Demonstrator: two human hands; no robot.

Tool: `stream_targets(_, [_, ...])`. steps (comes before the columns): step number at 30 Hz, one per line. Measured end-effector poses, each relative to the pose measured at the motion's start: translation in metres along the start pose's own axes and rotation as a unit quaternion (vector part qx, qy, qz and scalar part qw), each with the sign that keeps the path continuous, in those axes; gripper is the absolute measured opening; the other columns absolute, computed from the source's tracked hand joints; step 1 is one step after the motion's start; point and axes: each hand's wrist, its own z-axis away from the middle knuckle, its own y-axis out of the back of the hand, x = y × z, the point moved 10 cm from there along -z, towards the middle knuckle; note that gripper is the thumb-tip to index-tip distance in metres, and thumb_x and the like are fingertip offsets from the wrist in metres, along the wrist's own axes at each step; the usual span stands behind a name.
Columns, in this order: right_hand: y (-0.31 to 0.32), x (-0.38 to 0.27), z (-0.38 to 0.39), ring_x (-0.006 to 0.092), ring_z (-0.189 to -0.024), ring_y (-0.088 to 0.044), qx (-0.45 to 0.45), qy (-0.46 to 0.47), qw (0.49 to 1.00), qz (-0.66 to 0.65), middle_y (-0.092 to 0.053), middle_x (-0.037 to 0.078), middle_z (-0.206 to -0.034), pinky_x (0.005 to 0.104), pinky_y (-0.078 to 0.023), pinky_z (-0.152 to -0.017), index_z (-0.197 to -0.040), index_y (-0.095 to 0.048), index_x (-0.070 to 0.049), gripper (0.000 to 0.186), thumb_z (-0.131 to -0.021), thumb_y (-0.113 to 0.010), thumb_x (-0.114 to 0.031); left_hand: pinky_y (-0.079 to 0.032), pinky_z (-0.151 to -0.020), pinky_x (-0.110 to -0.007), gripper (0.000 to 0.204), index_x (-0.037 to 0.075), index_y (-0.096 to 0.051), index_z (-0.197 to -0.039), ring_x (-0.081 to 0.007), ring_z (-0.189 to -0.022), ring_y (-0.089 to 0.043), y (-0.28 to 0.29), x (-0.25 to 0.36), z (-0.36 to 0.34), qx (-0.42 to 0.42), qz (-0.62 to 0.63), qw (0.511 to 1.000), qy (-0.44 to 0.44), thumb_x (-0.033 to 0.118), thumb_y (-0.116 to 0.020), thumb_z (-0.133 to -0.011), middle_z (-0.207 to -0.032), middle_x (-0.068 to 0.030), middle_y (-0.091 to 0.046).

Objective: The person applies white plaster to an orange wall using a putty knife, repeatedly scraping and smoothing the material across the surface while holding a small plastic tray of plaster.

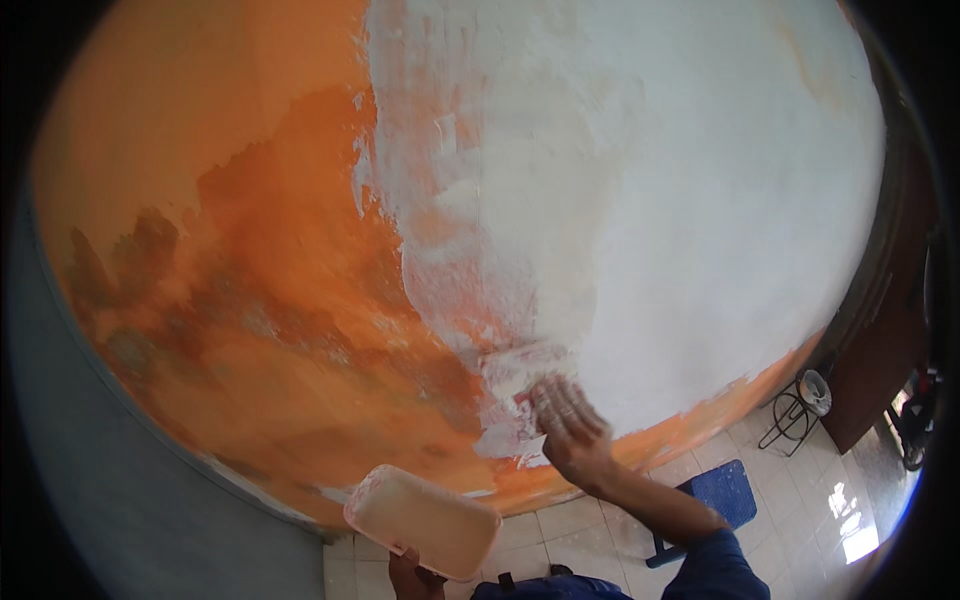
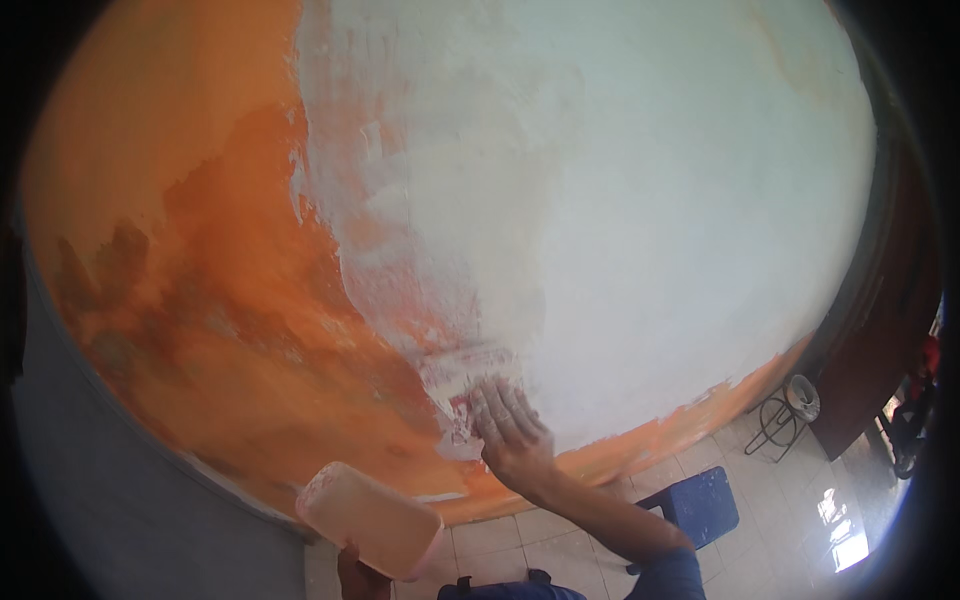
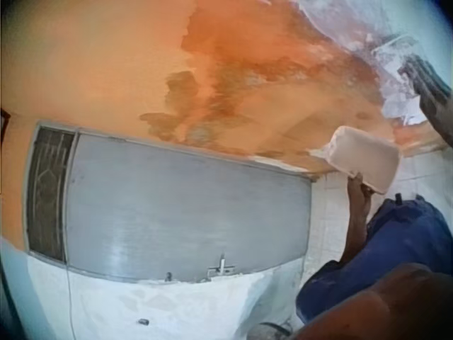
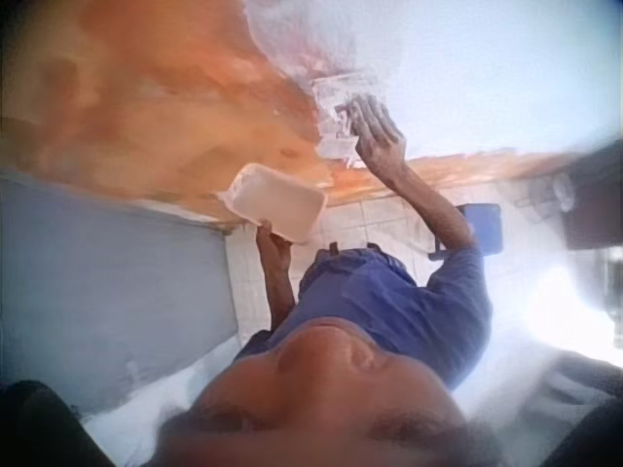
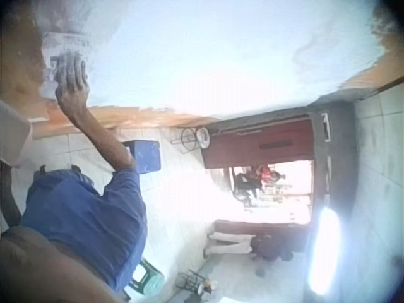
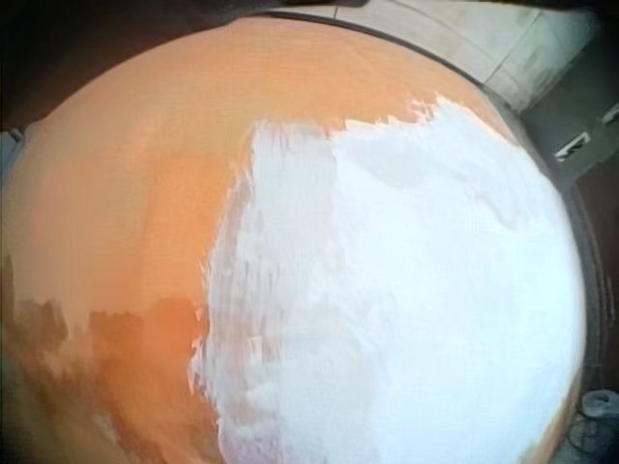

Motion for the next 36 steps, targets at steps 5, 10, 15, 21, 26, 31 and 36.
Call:
stream_targets(5, [0.098, 0.032, -0.145, 0.0338, -0.119, -0.051, 0.21, 0.042, 0.972, 0.099, -0.052, 0.023, -0.126, 0.0411, -0.044, -0.097, -0.122, -0.052, 0.006, 0.049, -0.073, -0.056, 0.006, -0.054, -0.08, -0.045, 0.057, 0.005, -0.038, -0.132, -0.0281, -0.104, -0.058, 0.0, 0.006, 0.0, 0.003, 0.005, 1.0, -0.01, 0.033, -0.058, -0.086, -0.121, -0.0118, -0.054])
stream_targets(10, [0.063, 0.058, -0.207, 0.0361, -0.129, -0.037, 0.158, 0.043, 0.971, 0.172, -0.04, 0.024, -0.136, 0.045, -0.034, -0.106, -0.13, -0.041, 0.009, 0.053, -0.077, -0.047, 0.007, -0.054, -0.079, -0.044, 0.058, 0.006, -0.039, -0.131, -0.0282, -0.104, -0.058, -0.014, 0.003, -0.006, -0.023, 0.032, 0.999, -0.013, 0.033, -0.061, -0.085, -0.12, -0.0115, -0.055])
stream_targets(15, [0.008, 0.047, -0.156, 0.0417, -0.131, -0.032, 0.044, 0.026, 0.984, 0.172, -0.032, 0.027, -0.14, 0.0496, -0.032, -0.106, -0.131, -0.038, 0.01, 0.053, -0.081, -0.049, 0.0, -0.054, -0.077, -0.045, 0.059, 0.006, -0.039, -0.131, -0.0281, -0.102, -0.059, -0.001, -0.004, -0.01, 0.0, 0.027, 1.0, 0.002, 0.035, -0.06, -0.085, -0.12, -0.0115, -0.055])
stream_targets(21, [0.023, 0.015, -0.072, 0.0369, -0.125, -0.043, -0.003, 0.047, 0.998, 0.045, -0.045, 0.024, -0.132, 0.0467, -0.037, -0.103, -0.124, -0.049, 0.005, 0.047, -0.078, -0.055, 0.0, -0.055, -0.07, -0.041, 0.052, 0.006, -0.043, -0.127, -0.0254, -0.095, -0.061, -0.003, 0.001, -0.005, 0.007, 0.012, 1.0, -0.003, 0.034, -0.058, -0.086, -0.112, -0.0097, -0.059])
stream_targets(26, [0.118, 0.036, -0.158, 0.0325, -0.119, -0.05, 0.186, 0.037, 0.978, 0.083, -0.052, 0.021, -0.126, 0.0441, -0.041, -0.1, -0.123, -0.051, 0.002, 0.055, -0.069, -0.056, 0.01, -0.055, -0.066, -0.037, 0.049, 0.007, -0.043, -0.127, -0.0232, -0.092, -0.062, 0.003, 0.002, -0.005, 0.004, -0.013, 1.0, -0.005, 0.032, -0.056, -0.087, -0.109, -0.0085, -0.06])
stream_targets(31, [0.08, 0.061, -0.201, 0.0344, -0.123, -0.045, 0.15, 0.046, 0.968, 0.197, -0.049, 0.022, -0.129, 0.0452, -0.038, -0.103, -0.122, -0.05, 0.005, 0.043, -0.08, -0.052, 0.001, -0.055, -0.066, -0.037, 0.05, 0.007, -0.042, -0.128, -0.0238, -0.093, -0.062, -0.004, -0.012, -0.01, -0.033, -0.02, 0.999, 0.014, 0.032, -0.055, -0.088, -0.112, -0.0094, -0.059])
stream_targets(36, [-0.018, 0.014, -0.072, 0.0399, -0.126, -0.04, -0.025, 0.052, 0.991, 0.124, -0.043, 0.026, -0.132, 0.0495, -0.035, -0.104, -0.121, -0.048, 0.008, 0.042, -0.082, -0.052, -0.008, -0.056, -0.067, -0.037, 0.051, 0.007, -0.041, -0.129, -0.0234, -0.091, -0.063, -0.014, -0.005, -0.001, 0.0, 0.006, 1.0, 0.002, 0.033, -0.054, -0.088, -0.11, -0.0091, -0.06])
